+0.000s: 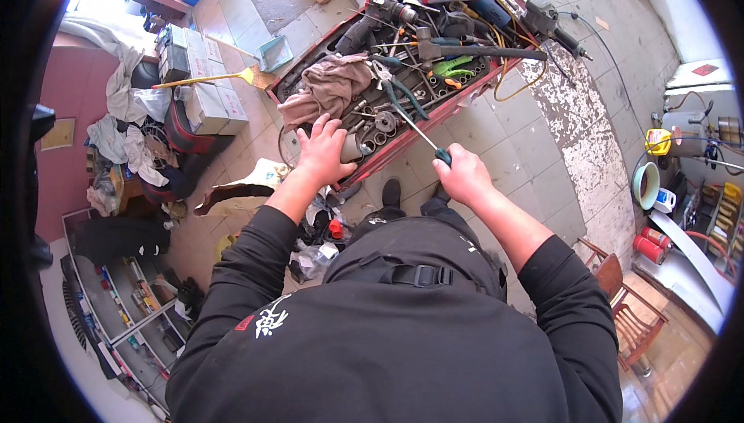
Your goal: The person works on a small cylindrical mechanical part in a cluttered workshop. They use a hammer to tap the part, then a screwdriver to pry and adjust components. The person retrieves a spray can and applies it to the part, then uses a power tool to work on the part's surface. The part is handled repeatedly and inspected throughout.
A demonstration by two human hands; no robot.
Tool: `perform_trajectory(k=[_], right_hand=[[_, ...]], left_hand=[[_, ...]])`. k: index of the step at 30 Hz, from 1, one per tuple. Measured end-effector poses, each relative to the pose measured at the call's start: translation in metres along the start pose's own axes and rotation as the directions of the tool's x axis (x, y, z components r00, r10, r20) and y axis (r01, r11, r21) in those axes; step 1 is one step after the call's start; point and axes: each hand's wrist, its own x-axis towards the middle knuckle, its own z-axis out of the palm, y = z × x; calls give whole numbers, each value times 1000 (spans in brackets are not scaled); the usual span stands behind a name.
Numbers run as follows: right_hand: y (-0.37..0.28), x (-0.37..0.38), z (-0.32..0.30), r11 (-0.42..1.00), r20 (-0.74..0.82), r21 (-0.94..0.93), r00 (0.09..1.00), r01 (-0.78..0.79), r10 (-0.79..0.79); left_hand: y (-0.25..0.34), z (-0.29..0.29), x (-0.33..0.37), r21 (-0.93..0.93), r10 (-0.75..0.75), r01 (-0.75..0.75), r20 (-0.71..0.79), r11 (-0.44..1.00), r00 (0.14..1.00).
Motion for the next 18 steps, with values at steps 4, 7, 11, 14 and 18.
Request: perform_trajectory(k=[4,7,11,14,18], right_hand=[[5,0,-3,997,23,56,998,-53,52],[11,-10,-2,998,-3,55,1000,-28,28],[24,-26,0,996,21,71,998,-56,55],[37,-36,-1,994,17,75,996,-84,83],[46,-44,-4,993,-3,88,996,-84,84]], left_hand=[[18,-14,20,-211,-58,54,-12,976,998],[41,-14,49,-236,-107,104,0,966,994],[61,-6,75,-173,-132,144,81,974,988],[68,1,85,-153,-121,132,77,979,990],[61,3,92,-171,-76,64,-63,983,995]])
